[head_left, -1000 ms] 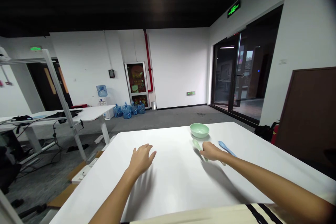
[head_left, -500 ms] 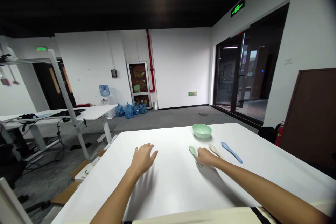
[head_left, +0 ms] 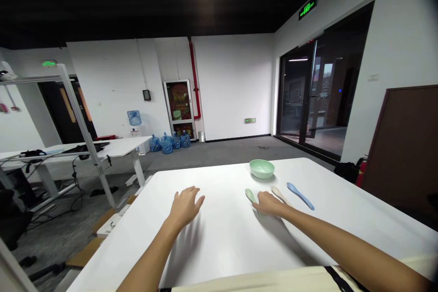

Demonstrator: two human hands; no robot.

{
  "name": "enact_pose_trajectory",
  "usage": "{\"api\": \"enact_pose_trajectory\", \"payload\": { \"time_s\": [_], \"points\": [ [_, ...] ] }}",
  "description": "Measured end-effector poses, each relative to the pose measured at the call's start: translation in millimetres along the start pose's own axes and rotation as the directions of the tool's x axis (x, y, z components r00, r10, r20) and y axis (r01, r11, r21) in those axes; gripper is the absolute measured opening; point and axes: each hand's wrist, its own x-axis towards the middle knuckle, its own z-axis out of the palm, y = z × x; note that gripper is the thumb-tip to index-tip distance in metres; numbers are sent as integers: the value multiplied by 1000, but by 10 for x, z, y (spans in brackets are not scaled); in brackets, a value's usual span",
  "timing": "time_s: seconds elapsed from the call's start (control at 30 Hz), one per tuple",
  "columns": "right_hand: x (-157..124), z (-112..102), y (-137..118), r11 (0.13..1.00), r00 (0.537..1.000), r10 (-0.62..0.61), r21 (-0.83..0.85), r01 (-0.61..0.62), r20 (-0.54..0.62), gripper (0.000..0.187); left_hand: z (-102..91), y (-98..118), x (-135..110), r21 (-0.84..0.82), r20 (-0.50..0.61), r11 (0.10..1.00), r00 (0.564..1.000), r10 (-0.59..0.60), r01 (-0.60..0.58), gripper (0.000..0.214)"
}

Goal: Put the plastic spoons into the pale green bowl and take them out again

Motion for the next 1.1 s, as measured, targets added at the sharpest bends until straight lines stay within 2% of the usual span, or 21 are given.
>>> {"api": "enact_pose_trajectory", "payload": {
  "time_s": [0.1,0.23,0.33,0.43,0.53,0.67,0.8,1.1],
  "points": [
    [10,-115,5,998,999,-49,-35,49,-4,43,1,3,-2,7,1,1000,1000,3,-3,49],
    [-17,-402,62,998,997,-59,-30,58,-56,54,25,-3,6,5,-11,1000,1000,3,-3,47],
    [-74,-614,206,999,991,-46,-32,42,-129,53,50,-17,16,5,-17,1000,1000,9,-9,46],
    [-145,-708,446,993,978,-84,-102,65,-193,57,63,-30,24,-1,-20,1000,1000,17,-17,47],
    [-206,-668,709,985,971,-132,-134,107,-200,70,69,-37,31,-4,-25,1000,1000,14,-14,47],
    [-251,-549,937,995,974,-71,-80,55,-215,82,71,-34,34,7,-21,1000,1000,10,-10,47],
    [-261,-494,987,997,979,-75,-31,70,-191,87,62,-25,27,9,-16,1000,1000,7,-7,49],
    [-271,-427,1019,991,963,-132,-39,126,-237,85,57,-25,28,42,-12,999,1000,-1,1,48]
  ]
}}
